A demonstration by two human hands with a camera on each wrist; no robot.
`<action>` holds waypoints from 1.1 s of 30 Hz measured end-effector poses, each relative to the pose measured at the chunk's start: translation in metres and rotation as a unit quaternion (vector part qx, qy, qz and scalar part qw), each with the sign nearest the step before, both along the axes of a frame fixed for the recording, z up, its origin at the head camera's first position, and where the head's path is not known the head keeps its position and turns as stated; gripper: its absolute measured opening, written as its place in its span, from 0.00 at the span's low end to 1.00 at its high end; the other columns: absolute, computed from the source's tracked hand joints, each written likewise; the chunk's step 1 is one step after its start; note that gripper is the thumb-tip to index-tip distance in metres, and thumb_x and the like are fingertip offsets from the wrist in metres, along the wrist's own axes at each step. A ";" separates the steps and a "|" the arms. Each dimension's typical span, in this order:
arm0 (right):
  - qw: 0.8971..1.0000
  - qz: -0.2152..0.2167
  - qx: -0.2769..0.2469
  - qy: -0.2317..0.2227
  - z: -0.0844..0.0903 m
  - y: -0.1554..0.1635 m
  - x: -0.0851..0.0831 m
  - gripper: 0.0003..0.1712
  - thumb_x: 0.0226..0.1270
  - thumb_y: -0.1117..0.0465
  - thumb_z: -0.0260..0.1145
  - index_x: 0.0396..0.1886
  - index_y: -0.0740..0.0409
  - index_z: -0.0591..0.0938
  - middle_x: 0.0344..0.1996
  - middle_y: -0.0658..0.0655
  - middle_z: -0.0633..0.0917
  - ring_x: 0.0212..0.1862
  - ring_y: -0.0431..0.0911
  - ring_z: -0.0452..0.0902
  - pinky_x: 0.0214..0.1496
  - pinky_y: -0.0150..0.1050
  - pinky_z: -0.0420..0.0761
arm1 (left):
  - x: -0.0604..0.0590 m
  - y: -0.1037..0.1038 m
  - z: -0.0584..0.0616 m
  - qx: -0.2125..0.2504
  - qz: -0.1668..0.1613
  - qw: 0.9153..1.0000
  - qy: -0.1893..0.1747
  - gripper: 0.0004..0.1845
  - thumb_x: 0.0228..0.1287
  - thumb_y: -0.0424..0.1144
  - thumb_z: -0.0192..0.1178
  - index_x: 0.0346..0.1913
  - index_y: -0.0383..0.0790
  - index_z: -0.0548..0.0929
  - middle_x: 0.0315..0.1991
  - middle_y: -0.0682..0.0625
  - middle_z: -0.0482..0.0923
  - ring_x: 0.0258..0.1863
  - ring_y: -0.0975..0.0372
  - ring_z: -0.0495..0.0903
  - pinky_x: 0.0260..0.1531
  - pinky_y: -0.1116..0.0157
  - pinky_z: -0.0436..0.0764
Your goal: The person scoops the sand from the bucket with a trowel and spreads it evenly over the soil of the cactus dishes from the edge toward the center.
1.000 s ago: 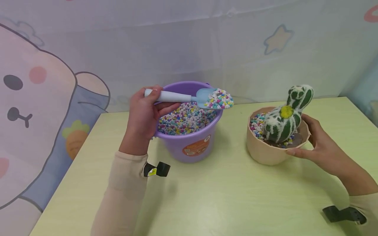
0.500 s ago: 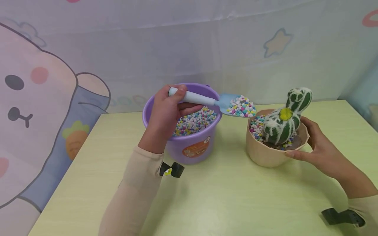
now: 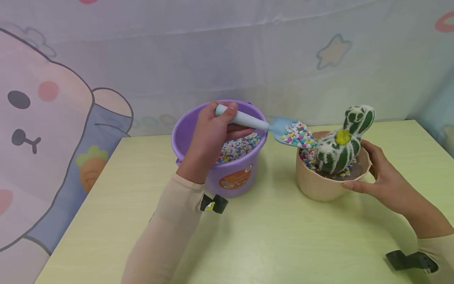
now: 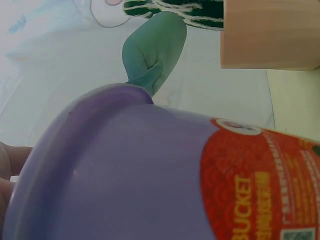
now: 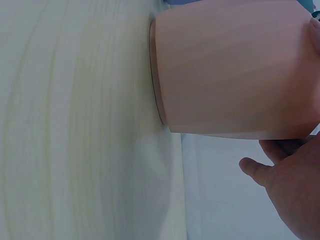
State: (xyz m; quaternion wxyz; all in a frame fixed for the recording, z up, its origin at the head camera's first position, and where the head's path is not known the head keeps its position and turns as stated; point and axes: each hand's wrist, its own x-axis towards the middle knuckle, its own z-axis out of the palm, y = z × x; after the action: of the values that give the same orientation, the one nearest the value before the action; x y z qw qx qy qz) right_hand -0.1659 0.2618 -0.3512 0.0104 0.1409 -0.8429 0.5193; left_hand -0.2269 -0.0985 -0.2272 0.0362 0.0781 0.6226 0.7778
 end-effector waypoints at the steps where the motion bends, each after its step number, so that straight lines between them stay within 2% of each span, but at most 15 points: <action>1: 1.000 -0.001 0.003 -0.001 0.003 0.000 0.000 0.61 0.61 0.72 0.70 0.79 0.55 0.36 0.76 0.67 0.40 0.76 0.58 0.31 0.68 0.72 0.32 | 0.000 0.000 0.002 -0.003 -0.002 1.000 -0.001 0.12 0.76 0.37 0.52 0.51 0.29 0.69 0.43 0.32 0.81 0.37 0.47 0.86 0.40 0.57 0.87; 3: 1.000 -0.005 0.008 -0.008 0.008 -0.001 -0.001 0.61 0.61 0.72 0.70 0.79 0.53 0.37 0.76 0.66 0.41 0.76 0.56 0.31 0.68 0.72 0.33 | -0.001 0.001 0.004 -0.007 -0.006 1.000 -0.005 0.12 0.76 0.37 0.53 0.51 0.29 0.69 0.42 0.32 0.81 0.38 0.47 0.86 0.39 0.57 0.87; 13: 1.000 -0.006 0.006 -0.004 0.009 0.000 -0.001 0.61 0.61 0.73 0.70 0.79 0.54 0.36 0.76 0.67 0.41 0.76 0.58 0.32 0.69 0.71 0.32 | -0.003 0.007 0.005 -0.048 -0.023 0.998 -0.015 0.11 0.76 0.38 0.53 0.48 0.30 0.69 0.41 0.33 0.82 0.36 0.48 0.87 0.41 0.55 0.87; 19: 1.000 -0.005 0.009 -0.006 0.009 0.000 0.000 0.61 0.61 0.73 0.70 0.78 0.56 0.36 0.76 0.68 0.40 0.76 0.59 0.31 0.68 0.71 0.32 | -0.003 0.011 0.005 -0.059 -0.021 0.998 -0.019 0.12 0.76 0.37 0.54 0.50 0.31 0.70 0.42 0.35 0.82 0.37 0.50 0.87 0.38 0.59 0.88; 27: 1.000 -0.012 0.013 -0.011 0.009 0.000 -0.001 0.60 0.62 0.71 0.70 0.79 0.51 0.37 0.76 0.65 0.42 0.76 0.55 0.33 0.70 0.69 0.33 | -0.003 0.012 0.004 -0.076 -0.020 0.997 -0.014 0.13 0.75 0.38 0.55 0.51 0.31 0.70 0.42 0.37 0.82 0.35 0.51 0.87 0.41 0.56 0.87; 33: 1.000 -0.006 0.011 -0.007 0.008 0.001 -0.001 0.60 0.62 0.72 0.70 0.79 0.54 0.36 0.76 0.67 0.41 0.76 0.58 0.31 0.69 0.71 0.32 | -0.003 0.012 0.003 -0.076 -0.022 0.997 -0.009 0.13 0.75 0.38 0.56 0.52 0.31 0.70 0.43 0.36 0.82 0.35 0.51 0.87 0.41 0.56 0.87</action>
State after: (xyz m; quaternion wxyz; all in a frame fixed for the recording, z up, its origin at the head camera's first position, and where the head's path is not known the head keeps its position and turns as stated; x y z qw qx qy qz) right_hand -0.1671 0.2629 -0.3435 0.0062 0.1321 -0.8497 0.5105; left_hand -0.2298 -0.0869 -0.2242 0.0645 0.0821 0.6780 0.7276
